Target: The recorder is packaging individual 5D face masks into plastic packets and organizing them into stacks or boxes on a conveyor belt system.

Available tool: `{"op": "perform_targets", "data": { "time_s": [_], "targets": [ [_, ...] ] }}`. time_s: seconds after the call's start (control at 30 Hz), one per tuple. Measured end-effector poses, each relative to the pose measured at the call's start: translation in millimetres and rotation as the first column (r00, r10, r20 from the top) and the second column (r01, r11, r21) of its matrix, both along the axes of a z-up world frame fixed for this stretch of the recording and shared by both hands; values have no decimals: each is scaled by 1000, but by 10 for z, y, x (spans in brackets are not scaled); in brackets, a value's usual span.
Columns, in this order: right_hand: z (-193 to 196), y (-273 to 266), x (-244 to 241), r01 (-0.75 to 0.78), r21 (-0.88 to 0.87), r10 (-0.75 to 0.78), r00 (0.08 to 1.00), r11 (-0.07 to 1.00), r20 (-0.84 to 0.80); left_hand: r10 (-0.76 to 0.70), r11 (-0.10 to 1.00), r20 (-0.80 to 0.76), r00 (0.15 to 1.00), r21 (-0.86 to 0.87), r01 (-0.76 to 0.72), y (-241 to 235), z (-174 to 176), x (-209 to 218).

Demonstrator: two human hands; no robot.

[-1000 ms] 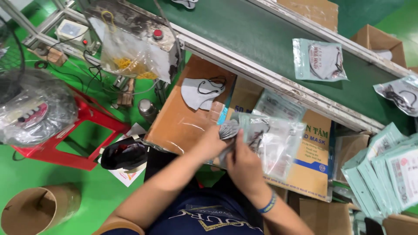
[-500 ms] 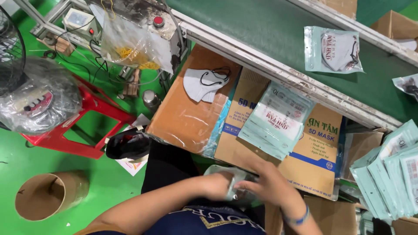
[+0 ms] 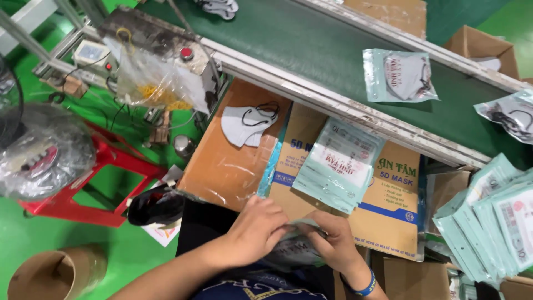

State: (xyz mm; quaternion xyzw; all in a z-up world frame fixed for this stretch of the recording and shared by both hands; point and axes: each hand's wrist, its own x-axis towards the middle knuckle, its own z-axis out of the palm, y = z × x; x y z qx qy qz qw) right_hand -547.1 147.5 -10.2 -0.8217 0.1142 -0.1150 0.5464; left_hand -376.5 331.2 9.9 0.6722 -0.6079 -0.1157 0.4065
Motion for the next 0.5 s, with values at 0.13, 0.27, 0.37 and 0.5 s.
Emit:
{"op": "perform_targets", "data": {
  "time_s": [0.13,0.27,0.37,0.5],
  "targets": [
    [-23,-150,-85,40,23,-41,997,999,69,-53,968,-178,983,233,94,-34,-201,121],
    [-1363,-1176,-242,209,-380,-219,976,901,18,24,994,-73,997,106,-16,-244,229,457],
    [157,-1926,329,585,-489,-670,743,647,2,181,899,55,982,-413,-143,-138,1190,521],
    [323,-2634,479,819,-215,-704,569,531,425,-8,919,31,1000,-393,19,400,2033,472]
  ]
}}
